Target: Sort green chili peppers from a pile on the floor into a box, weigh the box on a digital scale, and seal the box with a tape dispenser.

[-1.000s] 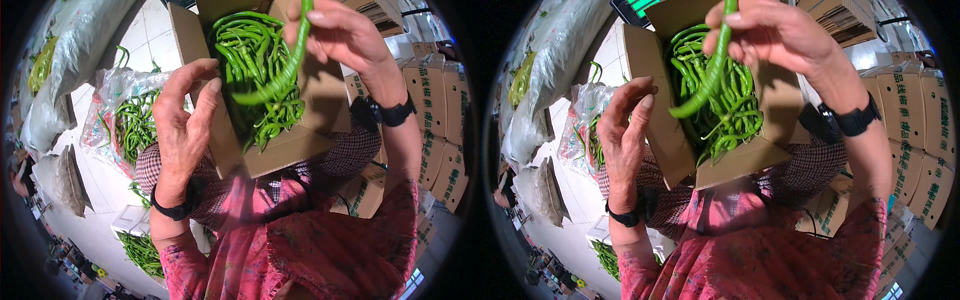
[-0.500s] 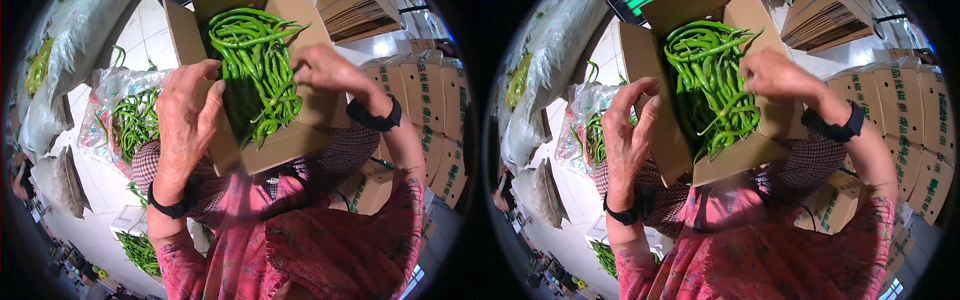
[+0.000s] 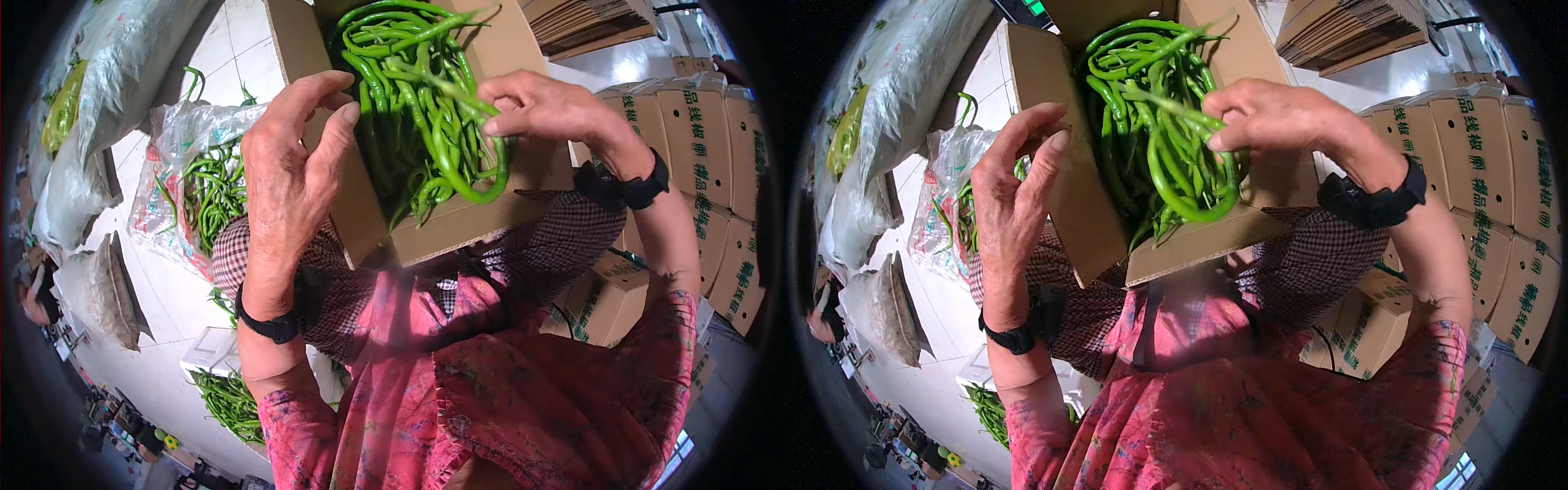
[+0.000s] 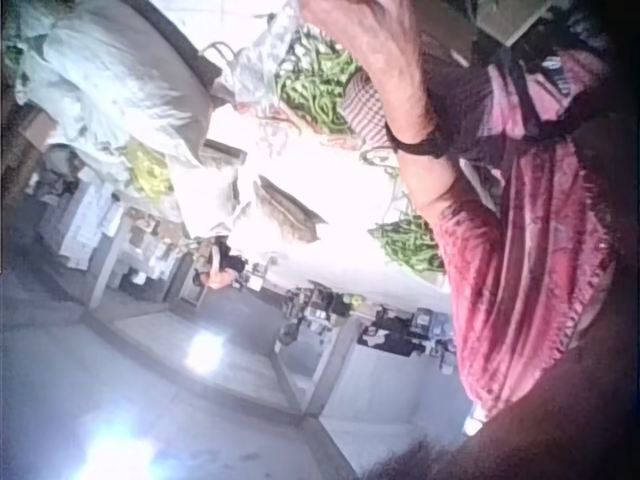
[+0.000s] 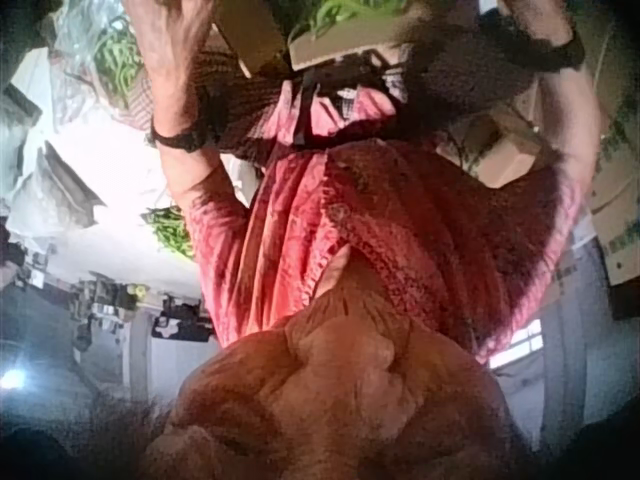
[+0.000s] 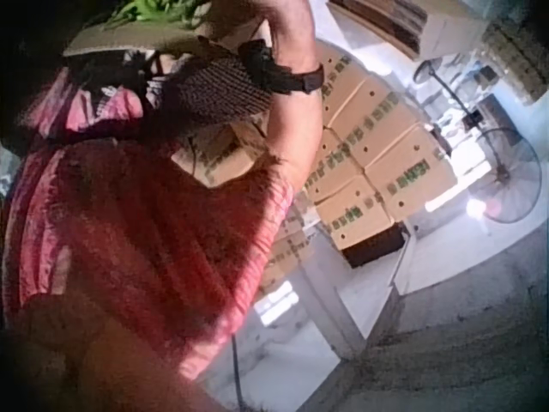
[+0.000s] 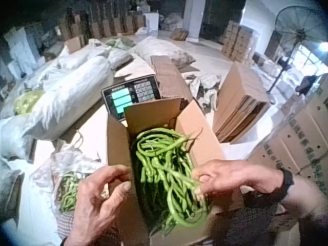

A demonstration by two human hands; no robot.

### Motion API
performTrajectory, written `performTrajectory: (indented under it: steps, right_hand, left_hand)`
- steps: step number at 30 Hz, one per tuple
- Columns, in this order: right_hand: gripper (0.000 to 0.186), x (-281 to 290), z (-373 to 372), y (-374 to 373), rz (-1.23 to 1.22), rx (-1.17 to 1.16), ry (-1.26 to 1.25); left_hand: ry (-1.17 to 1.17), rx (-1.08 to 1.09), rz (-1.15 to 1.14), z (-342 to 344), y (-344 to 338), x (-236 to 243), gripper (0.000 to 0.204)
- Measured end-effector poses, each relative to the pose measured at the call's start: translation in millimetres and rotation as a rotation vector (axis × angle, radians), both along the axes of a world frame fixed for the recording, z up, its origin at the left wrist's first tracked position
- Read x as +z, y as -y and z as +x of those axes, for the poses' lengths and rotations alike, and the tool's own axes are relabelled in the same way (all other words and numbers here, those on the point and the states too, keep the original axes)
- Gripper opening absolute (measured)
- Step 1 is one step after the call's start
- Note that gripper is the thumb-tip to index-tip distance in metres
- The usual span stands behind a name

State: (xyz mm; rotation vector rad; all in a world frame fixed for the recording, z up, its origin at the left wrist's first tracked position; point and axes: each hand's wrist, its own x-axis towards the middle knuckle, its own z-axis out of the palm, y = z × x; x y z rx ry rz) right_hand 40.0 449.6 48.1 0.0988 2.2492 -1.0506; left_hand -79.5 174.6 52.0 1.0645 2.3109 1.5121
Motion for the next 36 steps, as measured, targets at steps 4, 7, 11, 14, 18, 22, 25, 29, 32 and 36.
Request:
performTrajectory:
  steps: [4, 7, 11, 14, 18, 22, 25, 29, 32, 36]
  right_hand:
    - [0.024, -34, 17, 6, -0.312, -0.296, 0.163]
    - [0.028, -44, 40, 27, -0.035, -0.122, -0.094]
    - [0.031, -55, 45, 29, 0.084, -0.17, -0.196]
    - [0.031, -49, 45, 34, 0.242, -0.02, -0.511]
    - [0.031, -39, 31, 45, 0.133, 0.098, -0.368]
    - [0.036, -9, 4, 34, 0.37, -0.049, -0.512]
    - [0.038, -1, -24, 16, 0.39, -0.226, -0.569]
    - [0.028, -42, -41, -6, -0.146, -0.601, 0.015]
    - [0.027, -48, -43, 13, -0.247, -0.681, -0.008]
    - [0.031, -28, -35, 17, -0.316, -0.666, -0.027]
  left_hand:
    - [0.009, -0.052, -0.051, 0, -1, 3, 0.027]
    - [-0.06, -0.059, -0.092, -1, 1, 2, 0.028]
    - [-0.161, -0.053, -0.151, 2, -1, 6, 0.027]
    - [-0.217, -0.06, -0.14, 5, -3, 7, 0.025]
    - [-0.266, -0.087, -0.173, 7, -9, 7, 0.024]
    - [-0.225, -0.126, -0.169, 7, -7, 6, 0.024]
    - [-0.216, -0.132, -0.187, 8, -6, 8, 0.026]
    - [-0.181, -0.169, -0.148, 11, -15, 7, 0.026]
    - [-0.183, -0.19, -0.183, 11, -11, 6, 0.026]
    - [-0.188, -0.192, -0.201, 8, -7, 6, 0.027]
